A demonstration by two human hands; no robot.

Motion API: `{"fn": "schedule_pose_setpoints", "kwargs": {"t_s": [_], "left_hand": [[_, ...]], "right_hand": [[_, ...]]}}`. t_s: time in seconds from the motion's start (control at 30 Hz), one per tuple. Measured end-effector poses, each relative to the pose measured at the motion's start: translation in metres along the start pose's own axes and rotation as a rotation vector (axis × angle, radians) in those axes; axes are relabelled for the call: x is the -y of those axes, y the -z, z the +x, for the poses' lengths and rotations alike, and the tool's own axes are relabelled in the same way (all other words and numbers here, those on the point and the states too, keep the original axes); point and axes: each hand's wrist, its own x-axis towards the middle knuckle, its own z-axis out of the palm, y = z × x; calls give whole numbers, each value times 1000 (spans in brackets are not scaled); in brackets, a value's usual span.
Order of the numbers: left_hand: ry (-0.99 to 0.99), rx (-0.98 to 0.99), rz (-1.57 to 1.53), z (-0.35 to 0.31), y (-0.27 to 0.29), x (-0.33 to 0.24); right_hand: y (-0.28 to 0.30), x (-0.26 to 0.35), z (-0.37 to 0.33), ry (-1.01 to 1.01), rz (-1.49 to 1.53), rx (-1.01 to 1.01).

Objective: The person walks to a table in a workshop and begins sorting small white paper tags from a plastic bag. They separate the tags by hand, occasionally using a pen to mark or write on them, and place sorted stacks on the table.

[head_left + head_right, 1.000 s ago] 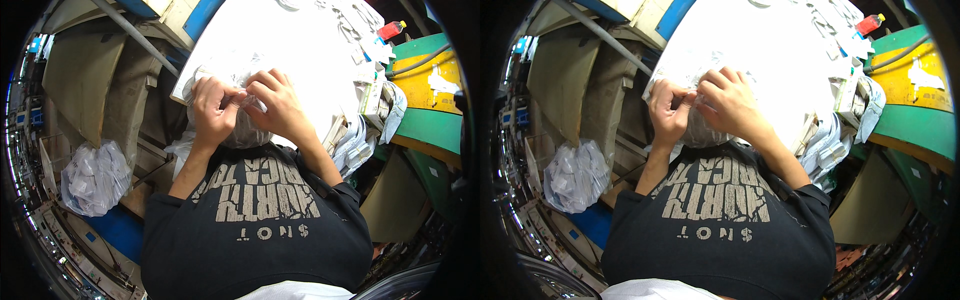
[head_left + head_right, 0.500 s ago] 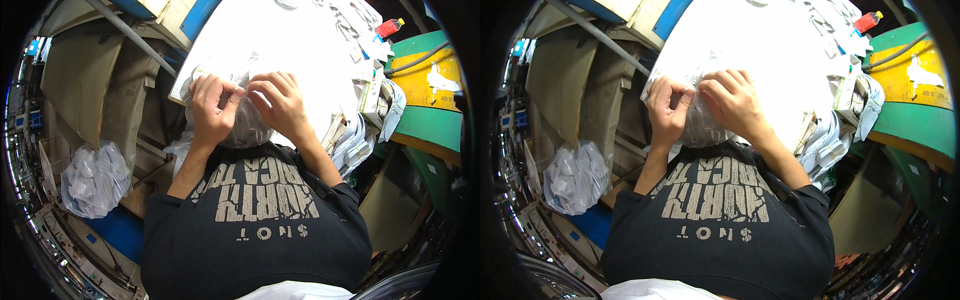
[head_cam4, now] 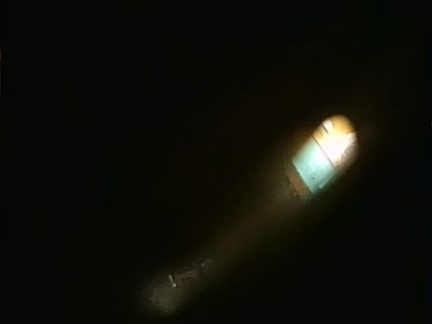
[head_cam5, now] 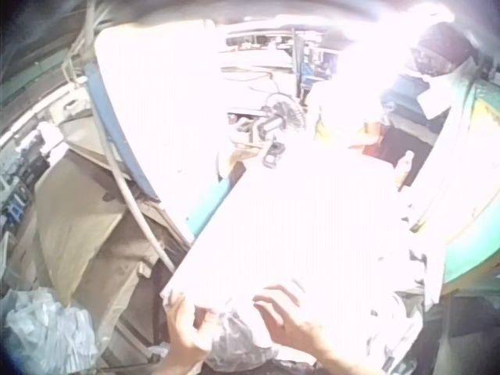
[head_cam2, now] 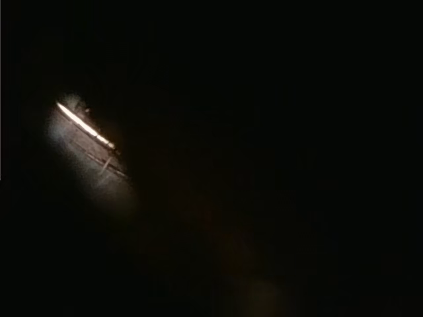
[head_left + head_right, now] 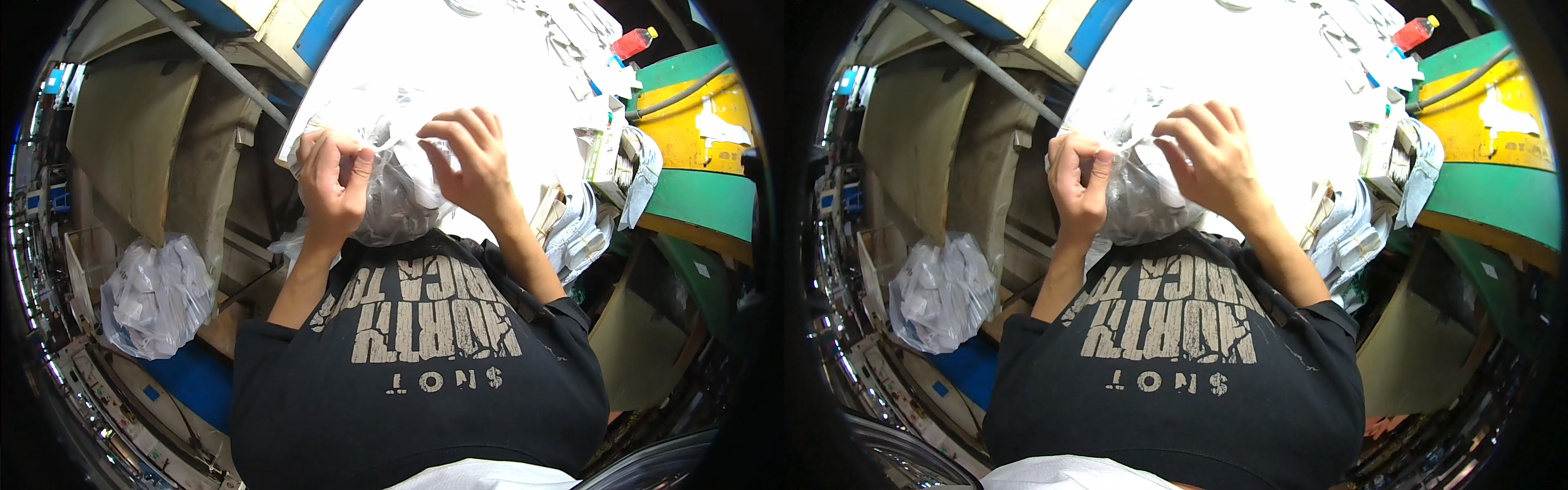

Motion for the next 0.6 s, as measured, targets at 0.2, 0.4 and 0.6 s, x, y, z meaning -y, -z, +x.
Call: {"fn": "schedule_pose_setpoints", "kwargs": {"t_s": [0.2, 0.4, 0.6], "left_hand": [[-59, -30, 14, 2, -5, 0], [-13, -23, 3, 1, -5, -3], [-31, -33, 23, -3, -5, -3]], "right_hand": [[-6, 30, -1, -125, 205, 122], [-19, 26, -4, -177, 331, 74], [-16, 13, -4, -119, 324, 37]]}}
